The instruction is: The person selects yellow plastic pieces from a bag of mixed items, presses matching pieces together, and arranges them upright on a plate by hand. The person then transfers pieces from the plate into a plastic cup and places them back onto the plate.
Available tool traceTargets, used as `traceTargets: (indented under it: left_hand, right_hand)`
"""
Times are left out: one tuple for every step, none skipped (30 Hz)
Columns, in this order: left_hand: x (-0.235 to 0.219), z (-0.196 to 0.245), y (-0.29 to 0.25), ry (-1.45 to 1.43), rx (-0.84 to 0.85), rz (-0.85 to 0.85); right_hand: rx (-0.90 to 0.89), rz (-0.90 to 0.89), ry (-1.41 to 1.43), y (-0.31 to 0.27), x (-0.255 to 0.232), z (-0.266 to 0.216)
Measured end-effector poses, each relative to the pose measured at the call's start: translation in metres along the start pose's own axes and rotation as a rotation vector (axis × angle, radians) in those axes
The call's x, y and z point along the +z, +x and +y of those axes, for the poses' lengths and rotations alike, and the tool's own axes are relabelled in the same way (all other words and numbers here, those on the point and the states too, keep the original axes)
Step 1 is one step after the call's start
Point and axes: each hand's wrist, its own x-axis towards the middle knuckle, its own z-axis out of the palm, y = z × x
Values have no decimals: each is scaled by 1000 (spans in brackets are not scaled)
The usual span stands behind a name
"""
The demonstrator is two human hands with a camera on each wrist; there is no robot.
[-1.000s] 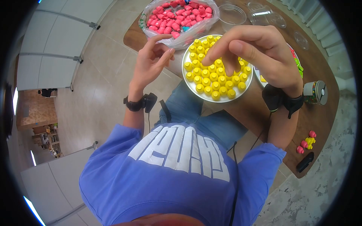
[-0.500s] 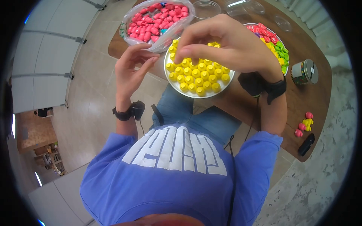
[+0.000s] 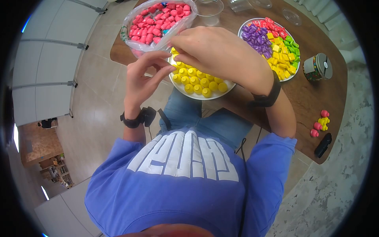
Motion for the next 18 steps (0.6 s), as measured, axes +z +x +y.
traceTargets:
  left_hand:
    - [1, 0, -1, 1, -14, -8]
    - [2, -2, -1, 4, -17, -6]
    - [2, -4, -1, 5, -46, -16]
    - [0, -6, -2, 10, -78, -23]
    - [-1, -9, -3, 22, -86, -16]
    - [-1, -12, -4, 37, -119, -16]
    - [-3, -16, -5, 48, -152, -17]
    - [-5, -20, -7, 55, -156, -10]
    - [-7, -25, -9, 65, -176, 5]
    - [-8, -30, -12, 73, -195, 19]
    - [-9, -35, -15, 71, -197, 25]
    - [-11, -40, -19, 77, -189, 31]
    - [-12, -44, -23, 81, -183, 37]
    - [-13, -47, -26, 76, -185, 45]
    - [-14, -50, -30, 84, -177, 39]
    - [-13, -51, -32, 88, -168, 31]
    - [-13, -52, -34, 73, -165, 36]
    - [-13, -52, -37, 92, -162, 21]
  right_hand:
    - [-1, 0, 2, -1, 0, 1]
    - [8, -21, -11, -1, 0, 2]
    - [14, -42, -22, -1, 0, 3]
    - [4, -42, -14, -2, 0, 5]
    - [16, -84, -61, -3, 0, 8]
    - [27, -124, -109, -4, -1, 11]
    - [31, -146, -151, -4, -3, 14]
    - [21, -147, -146, -5, -5, 16]
    - [7, -86, -155, -7, -7, 17]
    - [-4, -26, -165, -8, -10, 18]
    - [26, -37, -141, -8, -16, 16]
    - [22, -43, -144, -7, -21, 15]
    - [69, -38, -89, -7, -25, 14]
    - [115, -33, -35, -6, -28, 13]
    - [97, 6, -17, -6, -31, 12]
    - [100, -4, -25, -7, -36, 9]
    - [145, 14, -2, -9, -43, 5]
    - [192, 33, 19, -10, -49, 1]
